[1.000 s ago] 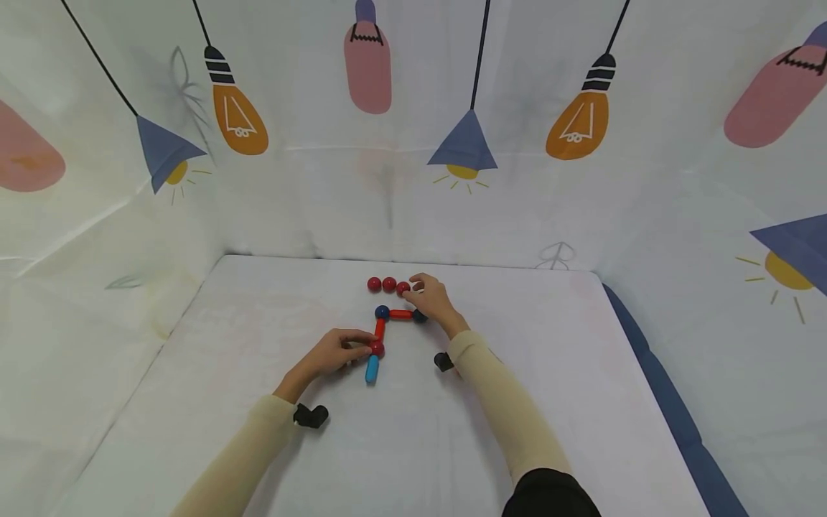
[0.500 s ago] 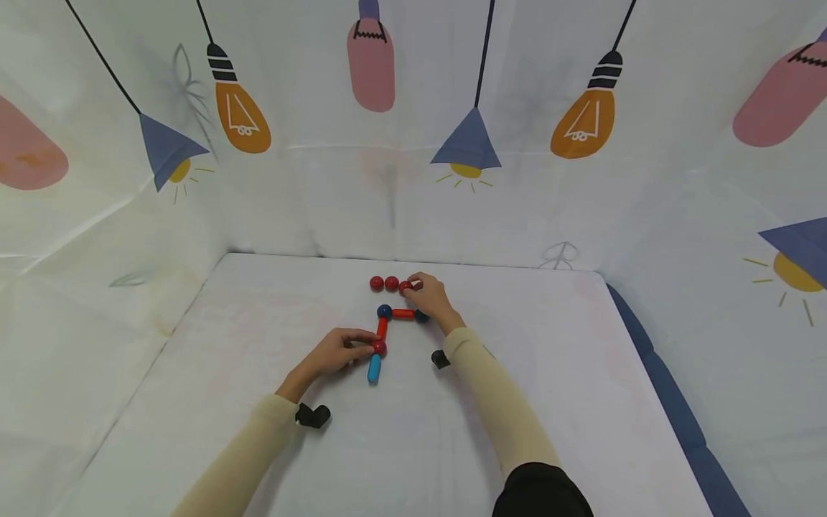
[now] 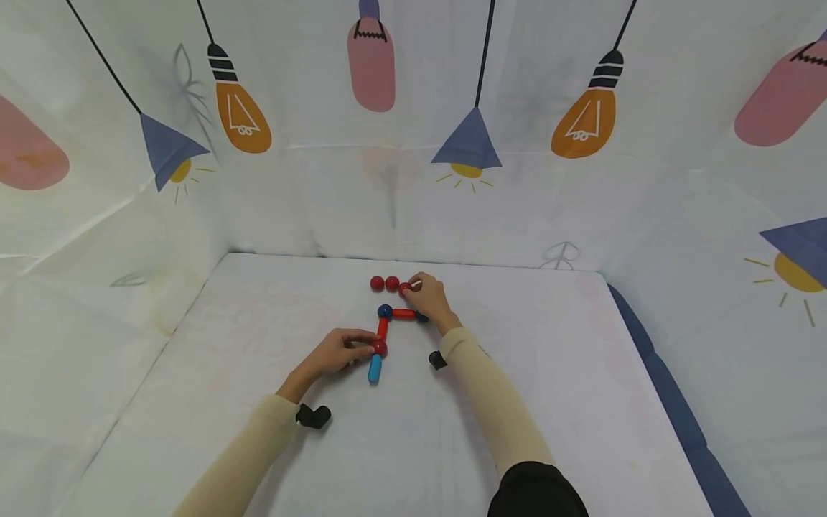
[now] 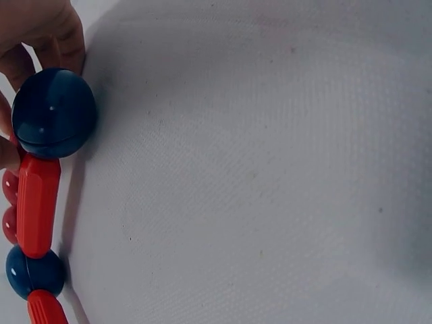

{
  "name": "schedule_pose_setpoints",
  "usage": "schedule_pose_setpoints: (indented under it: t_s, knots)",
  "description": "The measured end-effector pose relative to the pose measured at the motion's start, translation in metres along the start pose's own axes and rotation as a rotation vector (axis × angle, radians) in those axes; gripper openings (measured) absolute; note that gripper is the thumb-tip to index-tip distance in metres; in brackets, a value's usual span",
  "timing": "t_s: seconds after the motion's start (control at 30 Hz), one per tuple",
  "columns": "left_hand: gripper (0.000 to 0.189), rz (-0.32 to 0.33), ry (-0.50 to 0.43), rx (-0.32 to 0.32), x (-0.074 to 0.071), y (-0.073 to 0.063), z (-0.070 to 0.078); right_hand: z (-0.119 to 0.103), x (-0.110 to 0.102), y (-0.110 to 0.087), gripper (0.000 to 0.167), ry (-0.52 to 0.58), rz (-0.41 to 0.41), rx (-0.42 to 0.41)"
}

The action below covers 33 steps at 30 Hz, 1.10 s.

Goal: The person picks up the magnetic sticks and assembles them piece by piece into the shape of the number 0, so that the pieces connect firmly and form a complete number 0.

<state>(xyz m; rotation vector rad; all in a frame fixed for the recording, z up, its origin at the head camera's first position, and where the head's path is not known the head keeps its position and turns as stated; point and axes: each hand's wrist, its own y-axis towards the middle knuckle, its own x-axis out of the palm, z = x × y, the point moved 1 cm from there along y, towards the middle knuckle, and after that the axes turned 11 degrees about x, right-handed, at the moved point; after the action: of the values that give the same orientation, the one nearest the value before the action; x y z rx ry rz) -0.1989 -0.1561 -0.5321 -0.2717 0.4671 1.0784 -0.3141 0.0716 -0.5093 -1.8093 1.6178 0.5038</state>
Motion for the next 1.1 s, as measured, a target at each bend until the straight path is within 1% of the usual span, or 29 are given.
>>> schedule_pose_setpoints:
  t_s: [0.23,0.57,0.9,1.1]
  knots:
    - [0.03,0.007,-0.016,0.015,0.0,0.0,-0.001,0.002,-0.004,0.0,0.035,-0.009,0.003,0.01]
    - [0.031,0.007,-0.002,0.007,0.002,0.0,0.0,0.005,-0.01,-0.003,0.035,-0.015,-0.003,0.015]
    - [0.032,0.017,-0.014,-0.01,0.002,0.0,-0.002,0.006,-0.018,-0.005,0.035,0.03,-0.008,0.008]
    - [0.033,0.013,-0.025,-0.019,0.002,-0.002,-0.003,0.005,-0.021,-0.008,0.035,0.047,-0.01,0.017]
